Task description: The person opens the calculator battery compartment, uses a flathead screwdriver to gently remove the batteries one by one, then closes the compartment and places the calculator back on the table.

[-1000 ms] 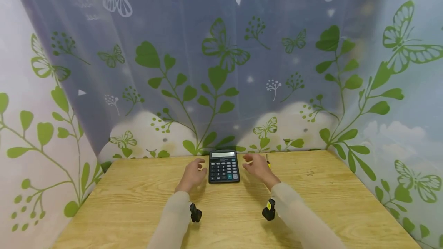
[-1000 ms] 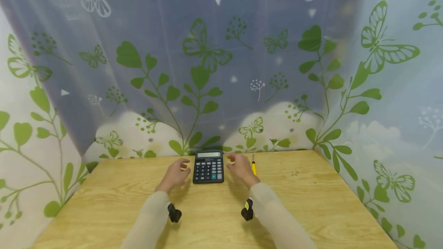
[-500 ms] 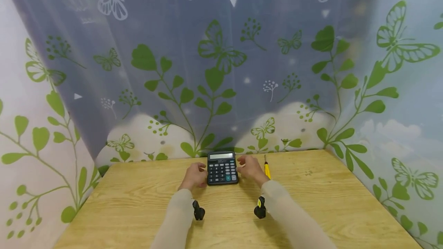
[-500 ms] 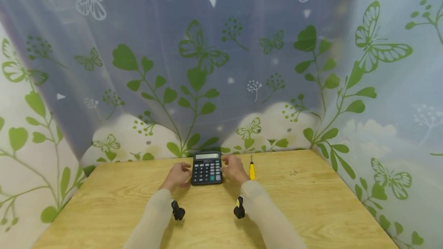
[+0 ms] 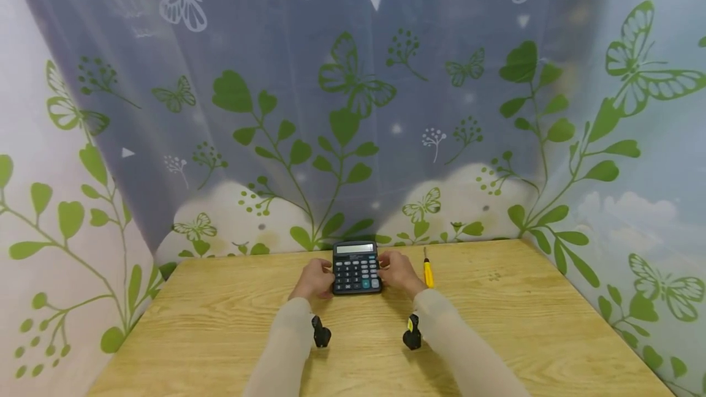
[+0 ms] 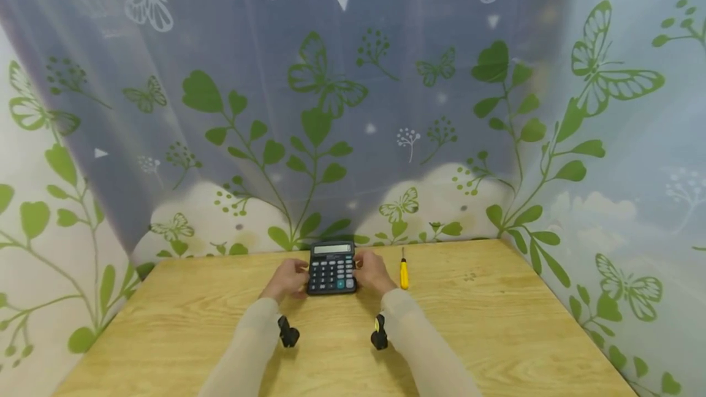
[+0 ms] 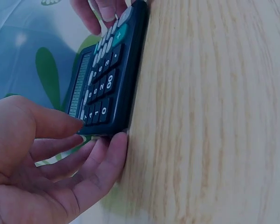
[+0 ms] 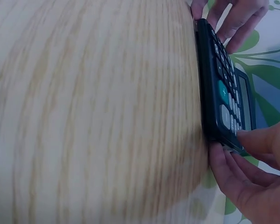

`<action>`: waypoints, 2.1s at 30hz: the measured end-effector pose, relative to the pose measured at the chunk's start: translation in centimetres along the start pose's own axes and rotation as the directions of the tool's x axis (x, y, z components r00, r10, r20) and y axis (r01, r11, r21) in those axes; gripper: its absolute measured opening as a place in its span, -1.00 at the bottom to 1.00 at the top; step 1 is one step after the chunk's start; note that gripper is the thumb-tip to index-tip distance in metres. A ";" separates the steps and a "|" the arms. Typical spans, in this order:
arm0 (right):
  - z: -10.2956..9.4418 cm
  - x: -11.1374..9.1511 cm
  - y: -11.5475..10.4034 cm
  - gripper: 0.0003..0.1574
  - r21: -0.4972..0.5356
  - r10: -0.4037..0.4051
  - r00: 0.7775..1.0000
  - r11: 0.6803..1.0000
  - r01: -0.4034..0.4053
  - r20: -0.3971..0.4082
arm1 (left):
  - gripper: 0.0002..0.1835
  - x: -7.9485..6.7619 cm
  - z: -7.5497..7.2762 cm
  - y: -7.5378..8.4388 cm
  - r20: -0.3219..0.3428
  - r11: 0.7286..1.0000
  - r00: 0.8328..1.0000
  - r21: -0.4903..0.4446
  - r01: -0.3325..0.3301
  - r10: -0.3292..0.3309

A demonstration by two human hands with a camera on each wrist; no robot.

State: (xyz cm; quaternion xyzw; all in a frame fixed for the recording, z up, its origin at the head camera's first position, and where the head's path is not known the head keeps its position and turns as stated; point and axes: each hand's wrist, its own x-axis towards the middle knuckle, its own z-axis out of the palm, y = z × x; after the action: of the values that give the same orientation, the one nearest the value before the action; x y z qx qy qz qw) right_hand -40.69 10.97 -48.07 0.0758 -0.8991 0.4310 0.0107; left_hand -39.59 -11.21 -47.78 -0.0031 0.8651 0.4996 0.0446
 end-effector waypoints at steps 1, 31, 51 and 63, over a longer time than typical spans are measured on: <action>0.1 0.1 0.1 -0.57 -0.010 -0.004 1.000 1.000 0.004 -0.002 | -0.49 0.0 0.0 0.1 0.002 1.000 1.000 0.003 0.002 -0.002; -0.4 -0.6 0.2 -0.49 0.003 -0.011 0.996 1.000 0.011 0.088 | -0.58 -1.3 -1.0 0.2 0.140 0.985 0.990 -0.170 0.042 -0.018; -0.6 -1.7 0.4 -0.44 0.078 -0.018 0.984 0.997 0.004 0.176 | -0.34 -3.7 -1.7 1.0 0.174 0.961 0.984 -0.274 0.027 0.022; -0.7 -2.0 0.3 -0.48 0.126 -0.003 0.983 0.992 -0.020 0.185 | -0.37 -4.3 -1.1 1.9 0.123 0.945 0.989 -0.326 -0.035 0.079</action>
State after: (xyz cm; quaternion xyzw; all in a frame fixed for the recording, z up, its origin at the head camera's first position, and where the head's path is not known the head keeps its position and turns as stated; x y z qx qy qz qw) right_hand -38.77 11.94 -48.06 0.1121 -0.8673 0.4786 -0.0793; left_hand -35.49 -11.40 -45.24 0.0484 0.7664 0.6346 0.0873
